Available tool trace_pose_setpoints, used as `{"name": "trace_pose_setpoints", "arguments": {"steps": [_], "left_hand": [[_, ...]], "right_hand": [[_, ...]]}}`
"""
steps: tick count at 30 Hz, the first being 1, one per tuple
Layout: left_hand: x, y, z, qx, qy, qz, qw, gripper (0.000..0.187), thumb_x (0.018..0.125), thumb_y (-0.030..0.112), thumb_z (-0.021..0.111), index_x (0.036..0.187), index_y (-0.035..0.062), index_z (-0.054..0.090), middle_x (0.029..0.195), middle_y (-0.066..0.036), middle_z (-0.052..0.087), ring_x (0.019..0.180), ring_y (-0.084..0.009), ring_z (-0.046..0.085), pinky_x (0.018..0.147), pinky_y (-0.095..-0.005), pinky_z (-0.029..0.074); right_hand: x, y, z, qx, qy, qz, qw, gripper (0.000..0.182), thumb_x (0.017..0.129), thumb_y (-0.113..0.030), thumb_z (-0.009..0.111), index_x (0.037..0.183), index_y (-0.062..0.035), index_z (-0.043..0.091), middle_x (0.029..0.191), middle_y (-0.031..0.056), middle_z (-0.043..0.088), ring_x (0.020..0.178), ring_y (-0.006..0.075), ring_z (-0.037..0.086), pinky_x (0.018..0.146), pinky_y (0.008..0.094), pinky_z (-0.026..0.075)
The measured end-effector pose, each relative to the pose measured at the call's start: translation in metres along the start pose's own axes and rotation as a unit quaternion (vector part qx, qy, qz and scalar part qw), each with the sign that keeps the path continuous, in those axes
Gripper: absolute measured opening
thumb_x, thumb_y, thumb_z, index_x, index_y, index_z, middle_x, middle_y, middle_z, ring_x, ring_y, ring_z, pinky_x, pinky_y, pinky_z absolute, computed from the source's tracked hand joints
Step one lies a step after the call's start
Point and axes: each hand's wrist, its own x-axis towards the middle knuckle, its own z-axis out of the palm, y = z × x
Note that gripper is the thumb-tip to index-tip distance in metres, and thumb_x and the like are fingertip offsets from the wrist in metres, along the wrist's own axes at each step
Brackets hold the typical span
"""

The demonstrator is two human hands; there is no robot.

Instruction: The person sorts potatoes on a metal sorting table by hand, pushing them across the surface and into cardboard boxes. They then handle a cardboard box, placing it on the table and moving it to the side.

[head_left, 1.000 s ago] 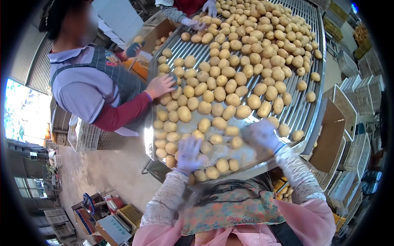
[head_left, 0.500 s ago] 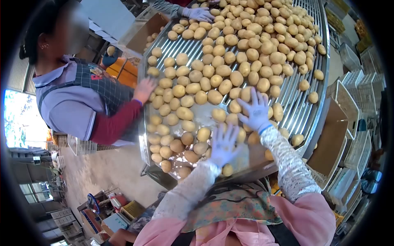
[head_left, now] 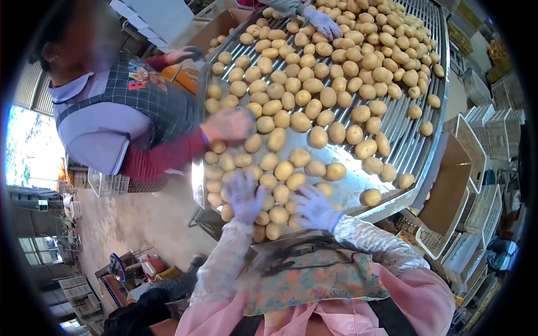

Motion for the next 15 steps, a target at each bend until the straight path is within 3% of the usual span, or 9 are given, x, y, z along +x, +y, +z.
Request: {"name": "trace_pose_setpoints", "arguments": {"steps": [1, 3, 5, 7, 8, 9, 11, 12, 15], "left_hand": [[0.014, 0.024, 0.003, -0.036, 0.006, 0.01, 0.999, 0.071, 0.095, 0.047, 0.061, 0.15, 0.0068, 0.045, 0.156, -0.023, 0.04, 0.146, -0.0444, 0.033, 0.119, -0.0635, 0.019], [0.02, 0.081, 0.013, -0.07, -0.012, 0.022, 0.997, 0.07, 0.094, 0.048, 0.061, 0.15, 0.0083, 0.046, 0.156, -0.021, 0.04, 0.147, -0.0426, 0.032, 0.119, -0.0633, 0.019], [0.007, 0.101, 0.011, -0.071, -0.035, 0.015, 0.997, 0.07, 0.094, 0.05, 0.06, 0.15, 0.01, 0.047, 0.157, -0.02, 0.04, 0.147, -0.0423, 0.032, 0.12, -0.0627, 0.017], [-0.011, 0.104, -0.01, -0.189, -0.046, 0.189, 0.962, 0.067, 0.092, 0.05, 0.064, 0.148, 0.0156, 0.05, 0.156, -0.016, 0.042, 0.146, -0.0408, 0.033, 0.118, -0.0645, 0.019], [-0.023, 0.097, -0.015, -0.188, -0.047, 0.183, 0.964, 0.067, 0.092, 0.05, 0.064, 0.148, 0.0156, 0.05, 0.156, -0.016, 0.042, 0.146, -0.0408, 0.033, 0.118, -0.0645, 0.019], [-0.035, 0.08, -0.021, -0.17, -0.058, 0.196, 0.964, 0.067, 0.09, 0.05, 0.065, 0.148, 0.0176, 0.051, 0.155, -0.015, 0.044, 0.144, -0.0413, 0.035, 0.118, -0.0639, 0.02], [-0.054, 0.05, -0.041, -0.166, -0.099, 0.186, 0.963, 0.066, 0.089, 0.048, 0.067, 0.147, 0.0221, 0.052, 0.153, -0.014, 0.047, 0.139, -0.0418, 0.041, 0.117, -0.0622, 0.023], [-0.06, 0.035, -0.047, -0.161, -0.1, 0.181, 0.965, 0.066, 0.089, 0.048, 0.067, 0.147, 0.0221, 0.052, 0.153, -0.014, 0.047, 0.139, -0.0418, 0.041, 0.117, -0.0622, 0.023], [-0.083, -0.008, -0.057, -0.123, -0.111, 0.119, 0.979, 0.064, 0.089, 0.043, 0.066, 0.146, 0.0178, 0.053, 0.15, -0.014, 0.05, 0.137, -0.044, 0.043, 0.116, -0.0613, 0.026]], "right_hand": [[0.004, 0.006, 0.005, -0.004, 0.001, -0.002, 1.0, 0.03, 0.082, -0.033, 0.069, 0.108, -0.0185, 0.071, 0.134, 0.0089, 0.061, 0.128, 0.0366, 0.053, 0.105, 0.0514, 0.044], [0.014, 0.025, 0.016, 0.223, -0.109, -0.05, 0.967, 0.025, 0.083, -0.028, 0.067, 0.105, -0.0178, 0.072, 0.115, 0.007, 0.068, 0.109, 0.0292, 0.063, 0.09, 0.0431, 0.051], [0.02, 0.046, -0.033, 0.227, -0.155, -0.088, 0.958, 0.022, 0.082, -0.025, 0.067, 0.102, -0.0157, 0.073, 0.099, 0.0045, 0.069, 0.094, 0.0247, 0.066, 0.079, 0.0405, 0.052], [0.022, 0.053, -0.084, 0.069, -0.015, -0.012, 0.997, 0.021, 0.082, -0.023, 0.066, 0.1, -0.0141, 0.073, 0.1, 0.0088, 0.068, 0.094, 0.03, 0.065, 0.08, 0.0438, 0.052], [0.014, 0.085, -0.081, 0.047, 0.148, -0.054, 0.986, 0.023, 0.081, -0.024, 0.066, 0.101, -0.0139, 0.072, 0.103, 0.0129, 0.067, 0.094, 0.0348, 0.064, 0.082, 0.0479, 0.051], [0.003, 0.103, -0.096, -0.042, 0.126, 0.12, 0.984, 0.035, 0.079, -0.03, 0.068, 0.11, -0.0146, 0.07, 0.113, 0.0183, 0.064, 0.103, 0.041, 0.06, 0.089, 0.0549, 0.047], [-0.035, 0.142, -0.098, -0.223, 0.093, 0.218, 0.946, 0.07, 0.075, -0.047, 0.074, 0.14, -0.0252, 0.06, 0.146, 0.0219, 0.049, 0.132, 0.0485, 0.043, 0.112, 0.0602, 0.031], [-0.051, 0.151, -0.09, -0.221, 0.047, 0.238, 0.945, 0.072, 0.072, -0.056, 0.075, 0.139, -0.0308, 0.062, 0.152, 0.0224, 0.045, 0.136, 0.0518, 0.039, 0.117, 0.0621, 0.025], [-0.052, 0.118, -0.086, -0.202, 0.01, 0.252, 0.946, 0.069, 0.069, -0.066, 0.075, 0.13, -0.0336, 0.068, 0.153, 0.0249, 0.042, 0.136, 0.0569, 0.037, 0.117, 0.064, 0.025]]}}
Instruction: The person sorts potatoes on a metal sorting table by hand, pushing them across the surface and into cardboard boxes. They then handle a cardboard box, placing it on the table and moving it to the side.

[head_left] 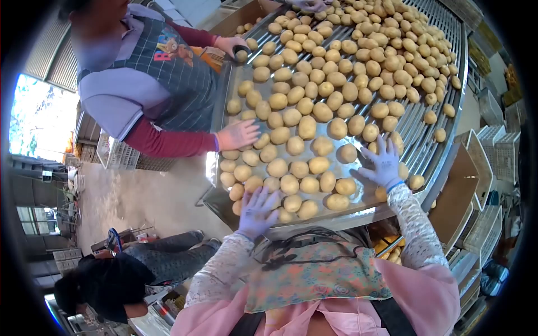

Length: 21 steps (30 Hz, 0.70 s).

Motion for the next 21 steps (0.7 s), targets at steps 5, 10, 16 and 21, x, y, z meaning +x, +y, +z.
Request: {"name": "trace_pose_setpoints", "arguments": {"steps": [5, 10, 16, 21], "left_hand": [[-0.026, -0.045, -0.019, 0.098, 0.055, 0.039, 0.993, 0.061, 0.091, 0.034, 0.063, 0.144, 0.0065, 0.053, 0.145, -0.014, 0.054, 0.134, -0.0486, 0.044, 0.115, -0.0614, 0.027], [0.048, -0.027, 0.018, 0.101, 0.108, -0.099, 0.984, 0.068, 0.094, 0.042, 0.061, 0.151, 0.0088, 0.045, 0.152, -0.021, 0.045, 0.141, -0.0474, 0.037, 0.119, -0.0626, 0.02], [0.086, 0.052, 0.044, 0.016, 0.119, -0.077, 0.99, 0.069, 0.093, 0.046, 0.064, 0.15, 0.0131, 0.046, 0.15, -0.033, 0.038, 0.138, -0.0481, 0.039, 0.116, -0.0624, 0.025], [-0.004, 0.014, 0.021, -0.029, 0.016, 0.049, 0.998, 0.066, 0.09, 0.044, 0.065, 0.148, 0.0153, 0.05, 0.15, -0.031, 0.04, 0.138, -0.0474, 0.039, 0.115, -0.0628, 0.025]], "right_hand": [[-0.031, -0.07, 0.008, 0.096, -0.067, -0.086, 0.989, 0.072, 0.072, -0.063, 0.075, 0.138, -0.0359, 0.06, 0.155, 0.0138, 0.041, 0.137, 0.0585, 0.033, 0.112, 0.0695, 0.028], [-0.047, -0.118, 0.03, 0.109, -0.004, -0.111, 0.988, 0.066, 0.076, -0.055, 0.075, 0.137, -0.0335, 0.061, 0.152, 0.0122, 0.045, 0.138, 0.0563, 0.032, 0.111, 0.0696, 0.029], [-0.04, -0.093, -0.01, 0.112, -0.007, -0.225, 0.968, 0.056, 0.076, -0.049, 0.073, 0.13, -0.0352, 0.065, 0.146, 0.011, 0.051, 0.134, 0.0445, 0.045, 0.113, 0.0639, 0.032], [-0.057, -0.104, 0.02, 0.108, -0.034, -0.251, 0.961, 0.063, 0.072, -0.052, 0.075, 0.133, -0.0387, 0.063, 0.151, 0.0126, 0.047, 0.138, 0.0421, 0.042, 0.116, 0.0618, 0.03]]}}
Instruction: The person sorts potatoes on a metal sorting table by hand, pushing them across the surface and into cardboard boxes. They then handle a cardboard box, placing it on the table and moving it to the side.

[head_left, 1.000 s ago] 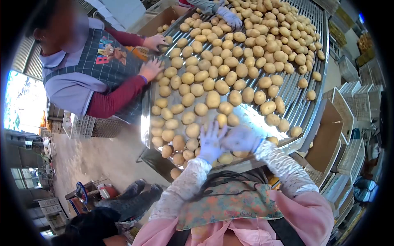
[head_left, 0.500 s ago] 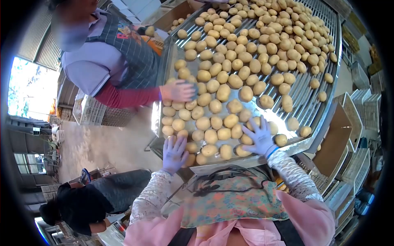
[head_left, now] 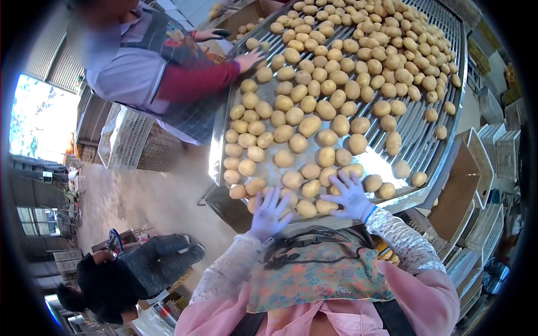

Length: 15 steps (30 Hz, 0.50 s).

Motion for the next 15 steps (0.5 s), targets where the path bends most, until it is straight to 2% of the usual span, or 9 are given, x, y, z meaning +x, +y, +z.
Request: {"name": "trace_pose_setpoints", "arguments": {"steps": [2, 4, 5, 9, 10, 12, 13, 14, 15], "left_hand": [[-0.021, -0.018, -0.017, 0.001, -0.028, -0.017, 0.999, 0.065, 0.091, 0.042, 0.064, 0.149, 0.0158, 0.05, 0.15, -0.029, 0.041, 0.138, -0.0463, 0.039, 0.116, -0.0633, 0.025], [-0.033, -0.032, -0.041, 0.116, -0.002, -0.066, 0.991, 0.066, 0.091, 0.04, 0.063, 0.147, 0.0084, 0.05, 0.15, -0.027, 0.043, 0.139, -0.0456, 0.039, 0.115, -0.0632, 0.025], [-0.036, -0.045, -0.045, 0.117, -0.004, -0.063, 0.991, 0.066, 0.091, 0.04, 0.063, 0.147, 0.0084, 0.05, 0.15, -0.027, 0.043, 0.139, -0.0456, 0.039, 0.115, -0.0632, 0.025], [0.003, -0.092, -0.022, 0.155, 0.079, -0.185, 0.967, 0.067, 0.092, 0.042, 0.06, 0.146, 0.005, 0.049, 0.151, -0.024, 0.044, 0.139, -0.0462, 0.038, 0.116, -0.0628, 0.025], [0.018, -0.093, -0.014, 0.161, 0.096, -0.209, 0.96, 0.067, 0.092, 0.043, 0.06, 0.146, 0.0056, 0.048, 0.151, -0.023, 0.043, 0.139, -0.046, 0.038, 0.117, -0.0625, 0.025], [0.059, -0.044, 0.0, 0.174, 0.014, -0.256, 0.951, 0.067, 0.094, 0.042, 0.059, 0.15, 0.0069, 0.046, 0.154, -0.023, 0.042, 0.142, -0.0413, 0.038, 0.118, -0.0605, 0.023], [0.059, -0.037, 0.031, 0.152, 0.074, -0.196, 0.966, 0.067, 0.093, 0.042, 0.06, 0.149, 0.0077, 0.046, 0.153, -0.023, 0.043, 0.142, -0.0392, 0.039, 0.118, -0.0598, 0.024], [0.055, -0.036, 0.058, 0.128, 0.134, -0.137, 0.973, 0.067, 0.092, 0.042, 0.061, 0.149, 0.0085, 0.046, 0.153, -0.022, 0.044, 0.142, -0.0371, 0.04, 0.119, -0.0592, 0.024], [0.054, -0.026, 0.048, 0.123, 0.136, -0.141, 0.973, 0.067, 0.092, 0.042, 0.061, 0.149, 0.0085, 0.046, 0.153, -0.022, 0.044, 0.142, -0.0371, 0.04, 0.119, -0.0592, 0.024]], "right_hand": [[0.027, -0.011, 0.013, 0.022, 0.023, -0.02, 0.999, 0.065, 0.07, -0.054, 0.076, 0.132, -0.0364, 0.065, 0.154, 0.0136, 0.044, 0.14, 0.0417, 0.04, 0.117, 0.0598, 0.028], [0.057, -0.03, 0.032, 0.017, -0.036, -0.083, 0.996, 0.068, 0.068, -0.056, 0.078, 0.131, -0.0331, 0.065, 0.156, 0.0128, 0.041, 0.141, 0.0411, 0.039, 0.118, 0.0577, 0.028], [0.075, -0.045, 0.038, 0.012, -0.061, -0.082, 0.995, 0.071, 0.068, -0.057, 0.078, 0.133, -0.03, 0.064, 0.157, 0.0119, 0.041, 0.142, 0.0403, 0.037, 0.119, 0.0564, 0.027], [0.123, -0.085, 0.053, -0.03, -0.145, -0.123, 0.981, 0.076, 0.069, -0.058, 0.077, 0.134, -0.0214, 0.063, 0.158, 0.0098, 0.039, 0.147, 0.0365, 0.03, 0.121, 0.0522, 0.025], [0.119, -0.088, 0.06, -0.031, -0.146, -0.123, 0.981, 0.076, 0.069, -0.058, 0.077, 0.134, -0.0214, 0.063, 0.158, 0.0098, 0.039, 0.147, 0.0365, 0.03, 0.121, 0.0522, 0.025], [0.106, -0.089, 0.076, -0.039, -0.089, -0.16, 0.982, 0.074, 0.072, -0.058, 0.075, 0.133, -0.0177, 0.064, 0.156, 0.0082, 0.042, 0.149, 0.0334, 0.027, 0.121, 0.0498, 0.024], [0.101, -0.082, 0.071, 0.002, -0.08, -0.164, 0.983, 0.058, 0.081, -0.049, 0.07, 0.128, -0.0161, 0.066, 0.15, 0.0059, 0.046, 0.145, 0.0334, 0.033, 0.119, 0.0487, 0.029], [0.09, -0.07, 0.063, 0.001, -0.087, -0.166, 0.982, 0.058, 0.081, -0.049, 0.07, 0.128, -0.0161, 0.066, 0.15, 0.0059, 0.046, 0.145, 0.0334, 0.033, 0.119, 0.0487, 0.029], [0.076, -0.053, 0.052, 0.029, -0.085, -0.204, 0.975, 0.049, 0.084, -0.043, 0.067, 0.124, -0.0151, 0.066, 0.143, 0.0061, 0.051, 0.139, 0.0325, 0.04, 0.115, 0.0479, 0.034]]}}
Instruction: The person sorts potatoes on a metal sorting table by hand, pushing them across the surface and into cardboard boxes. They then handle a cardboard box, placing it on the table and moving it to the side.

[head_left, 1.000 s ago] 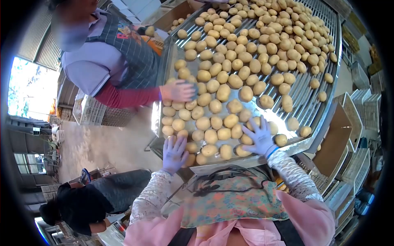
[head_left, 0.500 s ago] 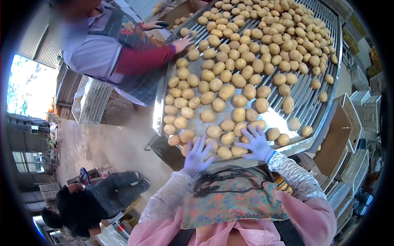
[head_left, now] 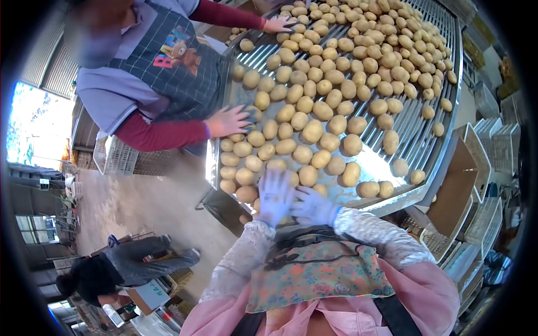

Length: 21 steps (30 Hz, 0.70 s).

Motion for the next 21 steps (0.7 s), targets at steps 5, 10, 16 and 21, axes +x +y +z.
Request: {"name": "trace_pose_setpoints", "arguments": {"steps": [5, 10, 16, 21], "left_hand": [[0.029, -0.014, -0.082, -0.128, -0.135, 0.1, 0.977, 0.068, 0.089, 0.04, 0.064, 0.144, 0.0029, 0.05, 0.149, -0.019, 0.049, 0.141, -0.0386, 0.041, 0.118, -0.0598, 0.025], [0.084, 0.0, 0.0, 0.076, 0.02, 0.011, 0.997, 0.072, 0.092, 0.047, 0.062, 0.143, -0.002, 0.05, 0.153, -0.02, 0.045, 0.141, -0.0461, 0.037, 0.12, -0.0588, 0.022], [0.059, 0.053, -0.019, -0.098, -0.055, 0.014, 0.994, 0.073, 0.096, 0.047, 0.057, 0.15, -0.0001, 0.043, 0.159, -0.025, 0.037, 0.147, -0.0442, 0.032, 0.122, -0.0559, 0.02], [-0.002, -0.016, -0.055, -0.082, -0.151, 0.195, 0.966, 0.075, 0.092, 0.047, 0.061, 0.15, 0.0037, 0.043, 0.153, -0.025, 0.041, 0.143, -0.0413, 0.039, 0.119, -0.0577, 0.022]], "right_hand": [[-0.096, 0.039, -0.071, 0.191, 0.213, 0.123, 0.95, 0.027, 0.088, -0.026, 0.064, 0.112, -0.0137, 0.068, 0.098, 0.0043, 0.068, 0.097, 0.0275, 0.066, 0.09, 0.0436, 0.048], [-0.091, 0.066, -0.076, -0.024, 0.189, 0.287, 0.939, 0.045, 0.082, -0.033, 0.071, 0.122, -0.0136, 0.064, 0.106, 0.0051, 0.066, 0.094, 0.028, 0.064, 0.085, 0.0425, 0.048], [-0.042, 0.074, -0.071, 0.016, -0.083, 0.475, 0.876, 0.062, 0.077, -0.042, 0.077, 0.129, -0.0136, 0.058, 0.121, 0.0117, 0.061, 0.105, 0.0305, 0.061, 0.088, 0.0419, 0.05], [-0.167, 0.052, -0.056, 0.178, 0.397, 0.488, 0.757, 0.06, 0.079, -0.023, 0.077, 0.133, -0.0058, 0.059, 0.119, 0.0105, 0.063, 0.111, 0.0279, 0.063, 0.1, 0.0414, 0.049]]}}
